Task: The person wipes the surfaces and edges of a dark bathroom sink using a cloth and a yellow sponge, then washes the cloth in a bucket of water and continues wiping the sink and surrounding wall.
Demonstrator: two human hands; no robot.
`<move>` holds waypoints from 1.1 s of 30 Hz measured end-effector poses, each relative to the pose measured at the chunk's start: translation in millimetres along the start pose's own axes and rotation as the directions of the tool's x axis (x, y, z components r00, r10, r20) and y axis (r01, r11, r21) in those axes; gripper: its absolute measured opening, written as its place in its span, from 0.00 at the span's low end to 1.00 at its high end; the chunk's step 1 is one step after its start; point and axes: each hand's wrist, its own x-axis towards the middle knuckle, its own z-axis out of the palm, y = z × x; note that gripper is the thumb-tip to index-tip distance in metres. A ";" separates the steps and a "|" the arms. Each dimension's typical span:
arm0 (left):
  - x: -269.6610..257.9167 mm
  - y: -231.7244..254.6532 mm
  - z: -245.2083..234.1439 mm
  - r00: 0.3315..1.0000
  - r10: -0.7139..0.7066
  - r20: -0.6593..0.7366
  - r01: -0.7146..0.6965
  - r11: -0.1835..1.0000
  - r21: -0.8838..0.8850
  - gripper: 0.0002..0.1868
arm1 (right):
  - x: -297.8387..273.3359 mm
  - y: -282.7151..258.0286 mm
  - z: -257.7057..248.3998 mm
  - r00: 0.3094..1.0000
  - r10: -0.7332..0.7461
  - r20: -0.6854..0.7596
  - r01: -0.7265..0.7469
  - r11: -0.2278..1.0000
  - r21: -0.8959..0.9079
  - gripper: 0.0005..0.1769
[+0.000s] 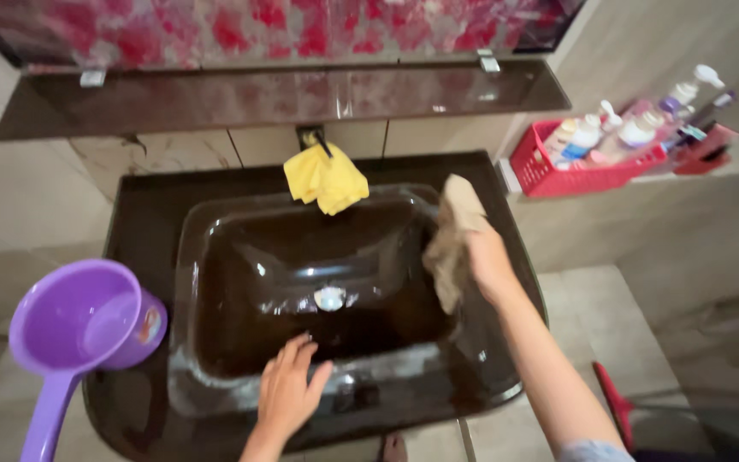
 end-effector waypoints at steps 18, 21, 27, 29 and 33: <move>-15.6 -134.6 148.3 0.917 0.150 -0.371 -0.027 0.948 0.317 0.09 | 221.1 86.6 159.0 0.750 0.021 0.662 0.592 0.427 -0.684 0.39; -20.3 -138.1 147.1 0.921 0.114 -0.372 0.009 0.949 0.314 0.09 | 224.4 81.2 148.4 0.751 0.022 0.660 0.580 0.457 -0.675 0.33; -33.7 -132.0 141.3 0.932 0.003 -0.361 0.112 0.948 0.298 0.09 | 223.2 48.8 84.6 0.778 0.203 0.595 0.467 0.448 -0.762 0.36; -33.7 -136.9 130.9 0.965 0.052 -0.258 0.036 0.944 0.327 0.10 | 220.5 43.1 57.5 0.781 0.155 0.606 0.500 0.425 -0.754 0.34; -26.4 -121.2 104.2 0.994 0.054 -0.099 -0.017 0.940 0.341 0.28 | 230.4 79.1 -1.8 0.818 0.156 0.554 0.512 0.239 -0.825 0.30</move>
